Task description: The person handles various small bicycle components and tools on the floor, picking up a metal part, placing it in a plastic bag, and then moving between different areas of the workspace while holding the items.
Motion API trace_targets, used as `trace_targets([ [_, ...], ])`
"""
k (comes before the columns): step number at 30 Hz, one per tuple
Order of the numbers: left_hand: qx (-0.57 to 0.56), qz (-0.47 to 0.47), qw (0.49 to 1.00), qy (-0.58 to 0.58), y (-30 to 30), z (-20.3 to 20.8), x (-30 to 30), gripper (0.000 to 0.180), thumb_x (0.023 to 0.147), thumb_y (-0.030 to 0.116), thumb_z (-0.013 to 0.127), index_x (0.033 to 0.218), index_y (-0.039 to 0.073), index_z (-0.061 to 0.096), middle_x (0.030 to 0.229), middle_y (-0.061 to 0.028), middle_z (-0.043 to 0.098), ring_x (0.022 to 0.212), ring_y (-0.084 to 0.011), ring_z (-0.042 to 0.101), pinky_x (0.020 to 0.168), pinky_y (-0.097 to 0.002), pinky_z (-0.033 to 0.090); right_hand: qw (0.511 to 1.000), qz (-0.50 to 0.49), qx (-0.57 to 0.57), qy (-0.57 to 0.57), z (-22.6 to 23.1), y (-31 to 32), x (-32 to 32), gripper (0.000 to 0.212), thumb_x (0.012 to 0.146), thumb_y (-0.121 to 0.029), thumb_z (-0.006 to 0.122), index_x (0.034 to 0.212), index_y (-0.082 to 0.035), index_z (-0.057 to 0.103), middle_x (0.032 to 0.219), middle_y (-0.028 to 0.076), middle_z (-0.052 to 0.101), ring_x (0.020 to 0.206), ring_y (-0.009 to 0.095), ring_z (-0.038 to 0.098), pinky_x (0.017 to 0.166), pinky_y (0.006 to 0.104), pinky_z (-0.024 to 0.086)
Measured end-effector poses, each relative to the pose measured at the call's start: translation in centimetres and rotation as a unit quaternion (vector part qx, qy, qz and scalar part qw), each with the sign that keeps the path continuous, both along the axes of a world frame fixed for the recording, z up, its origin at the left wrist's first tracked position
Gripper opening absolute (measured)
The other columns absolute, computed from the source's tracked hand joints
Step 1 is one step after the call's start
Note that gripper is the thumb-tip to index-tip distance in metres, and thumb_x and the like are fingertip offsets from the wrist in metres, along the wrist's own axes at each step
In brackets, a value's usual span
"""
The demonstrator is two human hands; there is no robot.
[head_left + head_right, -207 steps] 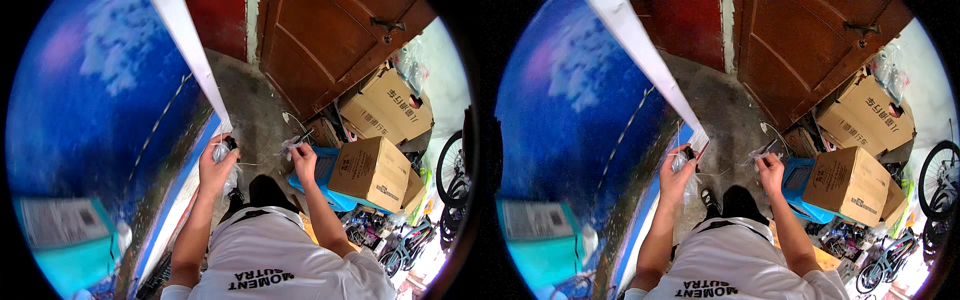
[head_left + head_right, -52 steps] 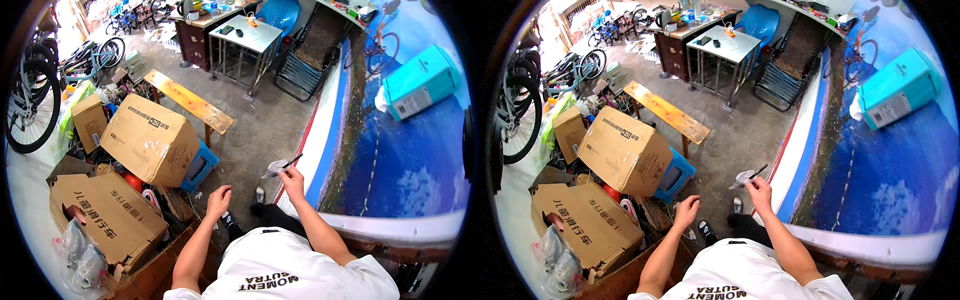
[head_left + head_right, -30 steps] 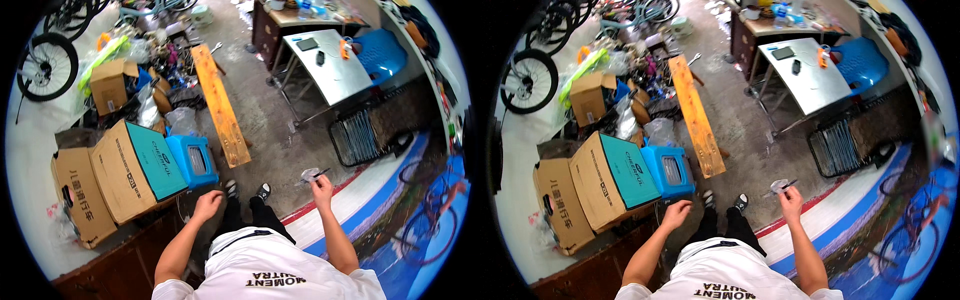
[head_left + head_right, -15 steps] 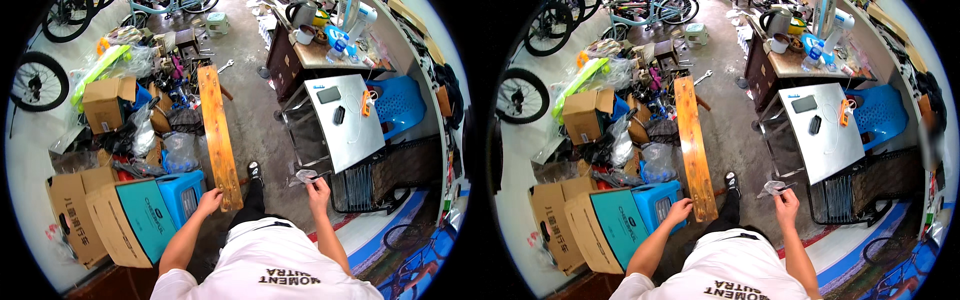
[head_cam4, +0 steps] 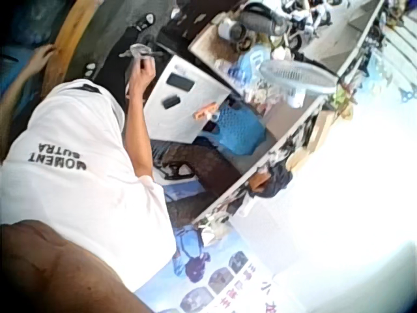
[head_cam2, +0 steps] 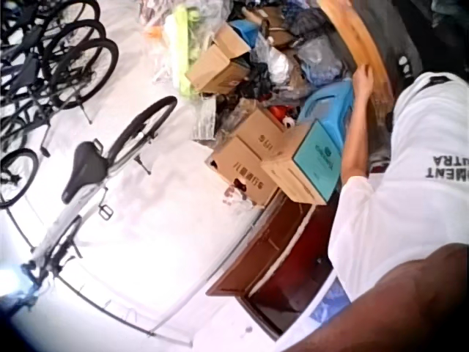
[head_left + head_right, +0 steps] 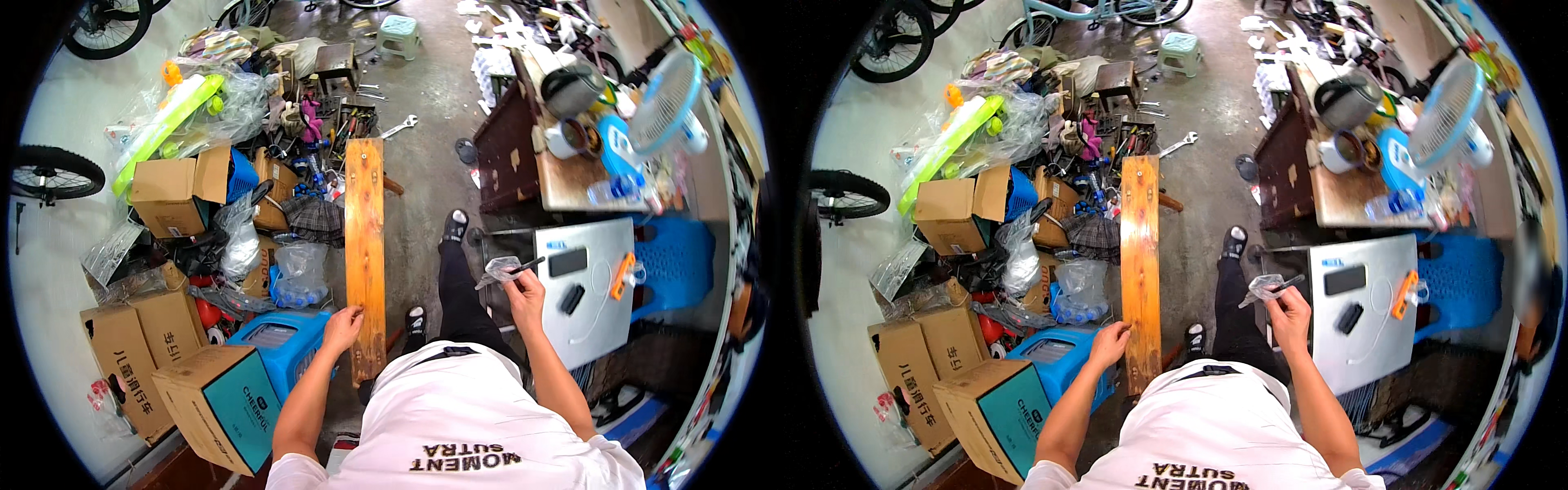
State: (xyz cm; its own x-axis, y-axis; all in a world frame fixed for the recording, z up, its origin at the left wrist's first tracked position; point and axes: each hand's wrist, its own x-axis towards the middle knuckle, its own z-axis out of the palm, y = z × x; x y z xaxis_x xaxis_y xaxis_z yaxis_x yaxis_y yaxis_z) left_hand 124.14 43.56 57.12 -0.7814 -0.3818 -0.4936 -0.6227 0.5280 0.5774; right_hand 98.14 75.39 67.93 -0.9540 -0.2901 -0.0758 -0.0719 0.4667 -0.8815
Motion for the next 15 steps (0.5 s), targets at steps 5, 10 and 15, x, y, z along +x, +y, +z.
trace_targets([
  [5, 0.006, 0.068, 0.995, -0.071, -2.0, -3.4, -7.3, 0.032, 0.095, 0.029, 0.062, 0.116, 0.006, 0.071, 0.113, -0.0182, 0.072, 0.105, -0.0354, 0.069, 0.09, -0.0436, 0.055, 0.996, 0.075, -0.029, -0.025, -3.3, -8.5, -14.5, 0.016, 0.089, 0.001, 0.071, 0.105, -0.001, 0.074, 0.09, -0.001, 0.062, 0.074, 0.006, 0.054, 0.065, 0.023, 0.043],
  [10, 0.131, 0.236, 0.944, -0.192, -4.7, -4.8, -11.9, 0.036, 0.095, 0.03, 0.063, 0.12, 0.006, 0.07, 0.112, -0.0168, 0.074, 0.101, -0.0293, 0.073, 0.088, -0.0394, 0.056, 0.996, 0.084, -0.033, -0.002, -3.6, -16.4, -28.8, 0.022, 0.084, 0.001, 0.071, 0.106, -0.002, 0.075, 0.088, 0.005, 0.063, 0.069, 0.012, 0.054, 0.063, 0.0263, 0.044],
  [15, 0.096, 0.284, 0.943, -0.146, -8.7, 0.4, -22.9, 0.031, 0.098, 0.023, 0.062, 0.119, 0.0, 0.068, 0.103, -0.0105, 0.075, 0.085, -0.0173, 0.072, 0.076, -0.0332, 0.055, 0.996, 0.091, 0.007, -0.004, -3.2, -21.3, -41.7, 0.022, 0.085, 0.003, 0.068, 0.107, 0.0, 0.073, 0.088, 0.006, 0.063, 0.075, 0.014, 0.057, 0.068, 0.028, 0.046],
])
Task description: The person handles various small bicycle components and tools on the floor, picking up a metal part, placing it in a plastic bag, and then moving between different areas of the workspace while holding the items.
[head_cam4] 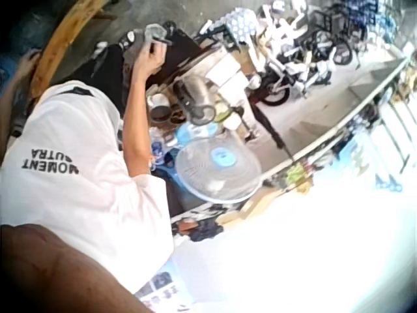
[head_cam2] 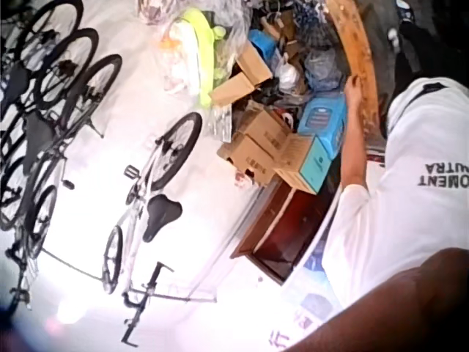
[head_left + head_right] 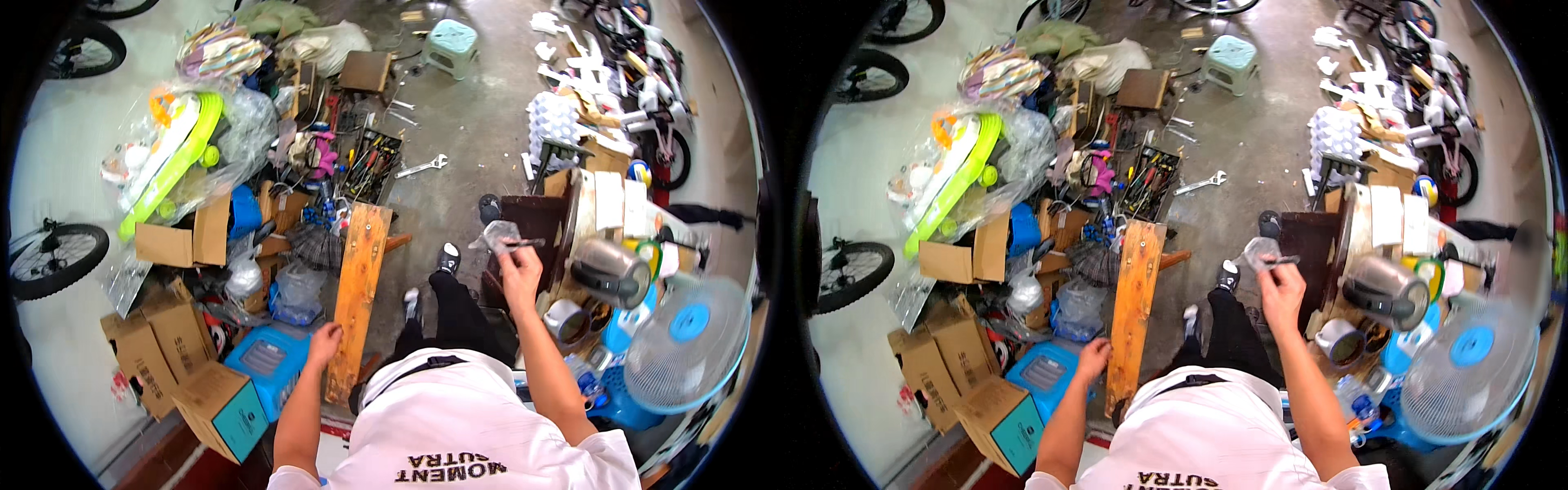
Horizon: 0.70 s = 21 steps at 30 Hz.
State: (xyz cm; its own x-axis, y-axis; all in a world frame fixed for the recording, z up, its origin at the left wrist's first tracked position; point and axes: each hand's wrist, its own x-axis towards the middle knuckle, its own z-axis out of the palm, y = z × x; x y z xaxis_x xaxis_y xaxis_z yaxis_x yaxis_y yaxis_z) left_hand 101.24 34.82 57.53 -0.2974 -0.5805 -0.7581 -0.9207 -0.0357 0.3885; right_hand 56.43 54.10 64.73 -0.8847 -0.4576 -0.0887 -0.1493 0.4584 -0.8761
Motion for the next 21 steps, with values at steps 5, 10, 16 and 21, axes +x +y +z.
trace_targets([
  [5, 0.031, 0.19, 0.98, 0.047, -3.3, 3.1, -8.9, 0.033, 0.099, 0.023, 0.061, 0.121, 0.0, 0.067, 0.106, -0.0125, 0.075, 0.089, -0.02, 0.073, 0.078, -0.033, 0.056, 0.996, -0.021, -0.056, -0.064, 0.3, -6.8, -9.7, 0.009, 0.091, -0.002, 0.068, 0.1, 0.002, 0.07, 0.087, 0.002, 0.061, 0.081, 0.011, 0.055, 0.072, 0.0262, 0.044],
  [10, 0.06, 0.106, 0.993, -0.003, -7.6, -1.4, -13.5, 0.034, 0.096, 0.022, 0.062, 0.12, -0.001, 0.068, 0.1, -0.0146, 0.076, 0.085, -0.0208, 0.075, 0.075, -0.0337, 0.057, 0.996, -0.018, -0.061, -0.058, -1.2, -12.5, -17.7, 0.012, 0.092, -0.002, 0.067, 0.103, 0.002, 0.07, 0.09, -0.001, 0.061, 0.08, 0.01, 0.052, 0.073, 0.0237, 0.043],
  [16, 0.124, 0.059, 0.985, -0.108, -18.5, -13.0, -20.8, 0.035, 0.092, 0.029, 0.064, 0.112, 0.002, 0.072, 0.102, -0.015, 0.075, 0.081, -0.0233, 0.074, 0.078, -0.0365, 0.057, 0.998, -0.029, -0.029, -0.038, -6.1, -15.3, -30.2, 0.012, 0.093, 0.001, 0.066, 0.104, 0.001, 0.07, 0.091, -0.003, 0.06, 0.081, 0.007, 0.052, 0.072, 0.0226, 0.042],
  [21, 0.051, 0.039, 0.997, -0.053, -30.7, -15.3, -39.7, 0.028, 0.1, 0.022, 0.059, 0.116, 0.001, 0.068, 0.092, -0.0087, 0.074, 0.077, -0.0192, 0.071, 0.067, -0.033, 0.054, 0.996, -0.034, 0.084, 0.024, -1.1, -19.9, -37.5, 0.011, 0.093, -0.006, 0.069, 0.101, 0.001, 0.07, 0.085, 0.001, 0.06, 0.08, 0.011, 0.052, 0.074, 0.0255, 0.043],
])
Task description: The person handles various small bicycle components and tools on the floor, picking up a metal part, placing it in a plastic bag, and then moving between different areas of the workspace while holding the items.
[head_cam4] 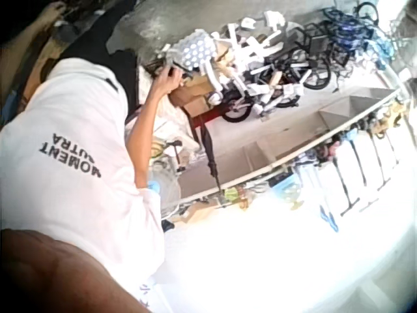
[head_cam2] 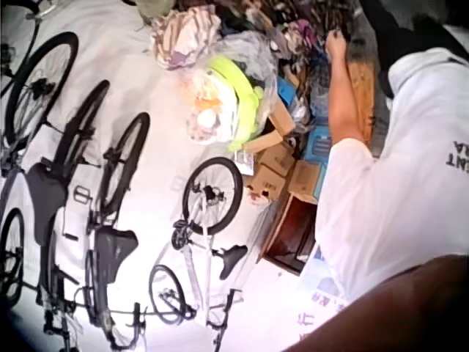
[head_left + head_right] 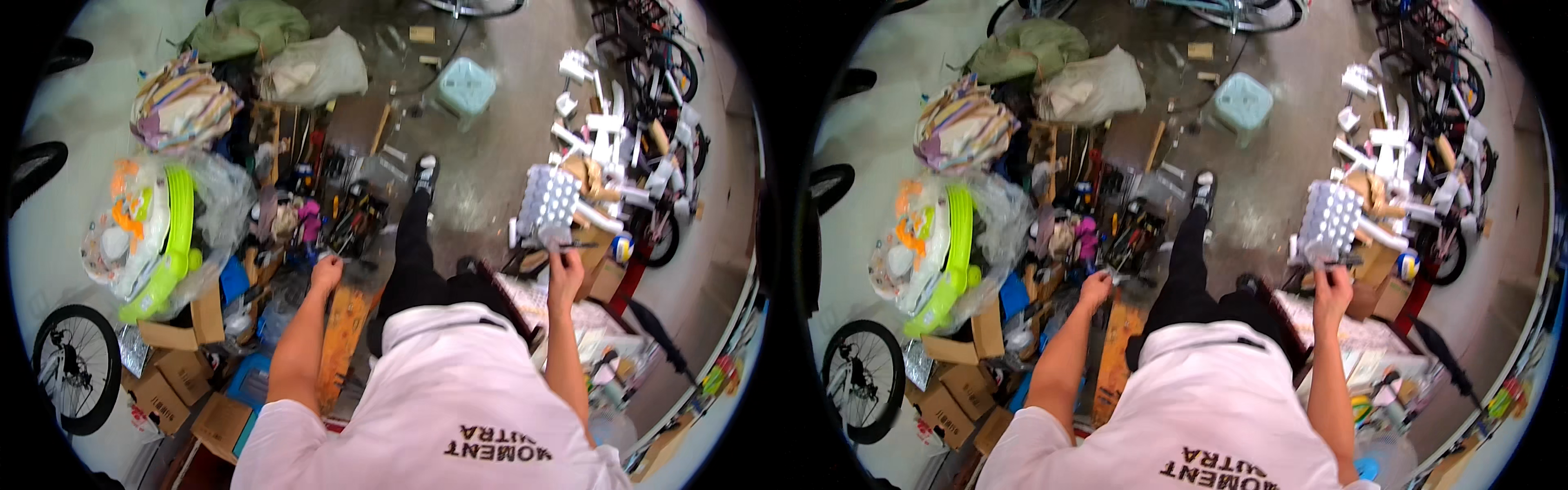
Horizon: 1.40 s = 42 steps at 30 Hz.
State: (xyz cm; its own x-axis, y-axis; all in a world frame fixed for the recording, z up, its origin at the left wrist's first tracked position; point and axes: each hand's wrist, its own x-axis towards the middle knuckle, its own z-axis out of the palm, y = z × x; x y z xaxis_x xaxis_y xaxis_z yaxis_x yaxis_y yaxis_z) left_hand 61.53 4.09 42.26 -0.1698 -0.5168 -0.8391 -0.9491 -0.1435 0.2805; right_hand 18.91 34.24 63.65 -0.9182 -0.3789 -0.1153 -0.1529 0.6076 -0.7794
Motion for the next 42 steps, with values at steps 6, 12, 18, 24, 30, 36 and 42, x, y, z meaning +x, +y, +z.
trace_targets([
  [6, -0.017, 0.013, 0.974, 0.226, -12.6, 6.1, -25.4, 0.03, 0.1, 0.023, 0.059, 0.12, 0.001, 0.066, 0.099, -0.0082, 0.074, 0.082, -0.0168, 0.072, 0.071, -0.0301, 0.053, 0.994, -0.057, -0.052, -0.074, 0.1, -7.6, -8.3, 0.011, 0.095, -0.003, 0.067, 0.104, 0.003, 0.068, 0.093, 0.001, 0.062, 0.087, 0.011, 0.054, 0.079, 0.0249, 0.043],
  [12, -0.082, -0.054, 0.968, 0.229, -16.9, 5.9, -36.1, 0.032, 0.097, 0.023, 0.06, 0.12, 0.002, 0.067, 0.101, -0.0115, 0.075, 0.085, -0.0192, 0.074, 0.076, -0.0329, 0.055, 0.999, 0.013, -0.003, -0.047, -0.2, -13.0, -15.9, 0.012, 0.091, 0.0, 0.068, 0.103, 0.003, 0.069, 0.092, 0.002, 0.06, 0.083, 0.009, 0.053, 0.075, 0.024, 0.042],
  [18, -0.105, -0.075, 0.989, 0.068, -16.2, 3.2, -33.0, 0.035, 0.095, 0.028, 0.062, 0.117, 0.003, 0.069, 0.105, -0.0162, 0.074, 0.085, -0.0254, 0.074, 0.08, -0.0368, 0.056, 0.993, 0.028, -0.063, -0.098, -3.9, -16.5, -23.8, 0.019, 0.091, 0.0, 0.068, 0.11, 0.001, 0.072, 0.089, 0.0, 0.061, 0.078, 0.009, 0.053, 0.071, 0.0239, 0.043],
  [24, -0.036, -0.062, 0.995, -0.067, -13.5, 7.7, -35.2, 0.038, 0.094, 0.034, 0.061, 0.12, 0.007, 0.07, 0.113, -0.0174, 0.073, 0.108, -0.0356, 0.068, 0.093, -0.043, 0.053, 0.989, 0.07, -0.044, -0.122, -6.4, -17.6, -33.1, 0.021, 0.089, -0.001, 0.068, 0.109, -0.001, 0.073, 0.08, 0.001, 0.054, 0.067, 0.008, 0.048, 0.061, 0.0248, 0.04],
  [30, -0.057, -0.094, 0.994, 0.023, -14.5, 9.9, -45.7, 0.037, 0.097, 0.026, 0.062, 0.124, 0.001, 0.065, 0.105, -0.0142, 0.074, 0.086, -0.0197, 0.073, 0.079, -0.0335, 0.055, 0.987, 0.051, -0.039, -0.149, -8.3, -17.3, -38.7, 0.018, 0.089, -0.001, 0.068, 0.107, 0.0, 0.072, 0.077, 0.002, 0.052, 0.065, 0.009, 0.046, 0.06, 0.0254, 0.04],
  [36, -0.07, -0.155, 0.979, 0.109, -16.0, 11.2, -57.6, 0.035, 0.097, 0.025, 0.061, 0.124, 0.002, 0.066, 0.104, -0.0156, 0.074, 0.092, -0.0228, 0.072, 0.083, -0.0347, 0.055, 0.989, 0.018, -0.045, -0.142, -9.2, -17.4, -40.6, 0.018, 0.089, -0.002, 0.069, 0.106, 0.0, 0.073, 0.076, 0.003, 0.05, 0.065, 0.01, 0.046, 0.06, 0.0264, 0.039],
  [42, -0.07, -0.347, 0.935, 0.028, -19.1, 8.7, -65.1, 0.033, 0.095, 0.028, 0.06, 0.118, 0.006, 0.067, 0.111, -0.0177, 0.072, 0.107, -0.0368, 0.067, 0.09, -0.047, 0.052, 0.988, -0.037, -0.082, -0.123, -10.1, -18.7, -41.1, 0.02, 0.087, -0.002, 0.068, 0.106, -0.001, 0.073, 0.076, 0.005, 0.051, 0.064, 0.012, 0.047, 0.06, 0.0281, 0.04],
])
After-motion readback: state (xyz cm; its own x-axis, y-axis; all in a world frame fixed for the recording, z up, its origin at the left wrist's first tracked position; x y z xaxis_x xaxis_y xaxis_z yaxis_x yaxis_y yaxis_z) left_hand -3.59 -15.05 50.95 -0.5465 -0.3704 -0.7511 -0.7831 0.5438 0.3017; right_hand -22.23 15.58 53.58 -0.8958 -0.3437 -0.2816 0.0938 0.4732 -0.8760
